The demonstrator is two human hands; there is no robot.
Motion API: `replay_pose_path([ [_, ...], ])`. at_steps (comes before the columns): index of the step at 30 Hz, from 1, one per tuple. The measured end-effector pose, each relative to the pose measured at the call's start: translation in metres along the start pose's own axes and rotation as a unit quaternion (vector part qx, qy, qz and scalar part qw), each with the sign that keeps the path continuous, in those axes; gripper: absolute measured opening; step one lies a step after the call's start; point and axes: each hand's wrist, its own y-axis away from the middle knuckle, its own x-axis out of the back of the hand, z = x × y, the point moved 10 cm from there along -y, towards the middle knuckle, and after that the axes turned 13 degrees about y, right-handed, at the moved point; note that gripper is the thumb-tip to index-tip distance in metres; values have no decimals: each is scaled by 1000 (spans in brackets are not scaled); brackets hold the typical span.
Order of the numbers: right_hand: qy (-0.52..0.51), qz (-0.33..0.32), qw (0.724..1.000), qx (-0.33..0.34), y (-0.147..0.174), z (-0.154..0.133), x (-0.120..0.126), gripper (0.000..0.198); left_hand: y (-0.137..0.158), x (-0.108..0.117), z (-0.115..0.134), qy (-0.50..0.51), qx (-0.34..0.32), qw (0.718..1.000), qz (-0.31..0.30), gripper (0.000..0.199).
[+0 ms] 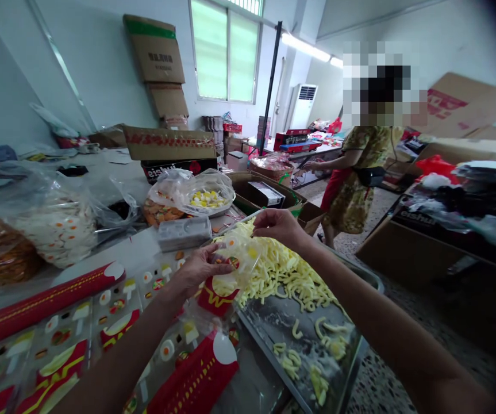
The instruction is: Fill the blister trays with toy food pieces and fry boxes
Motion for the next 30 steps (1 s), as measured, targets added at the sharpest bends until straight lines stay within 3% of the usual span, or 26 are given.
replay_pose_path([
  [4, -107, -68, 990, -53, 6, 16, -14, 37, -4, 5, -6, -14, 2, 999, 35, 87],
  [7, -130, -106, 980, -109, 10, 31, -25, 41, -9, 6, -15, -26, 19, 999, 41, 87],
  [11, -69, -84, 993, -45, 7, 29, -25, 39, -14, -3, -28, 9, 49, 999, 5, 85],
  [15, 5, -128, 992, -5, 8, 28, -34, 37, -19, -2, -32, 8, 56, 998, 7, 85],
  [21, -50, 4, 995, -88, 2, 50, 3, 39, -27, -8, -33, 46, 63, 997, 14, 89],
  [24, -53, 34, 995, -82, 2, 52, 12, 39, -27, -16, -36, 57, 73, 996, -14, 83],
  [30, -66, -53, 988, -132, 10, 62, -1, 41, -26, -15, -45, 70, 88, 993, -36, 73],
])
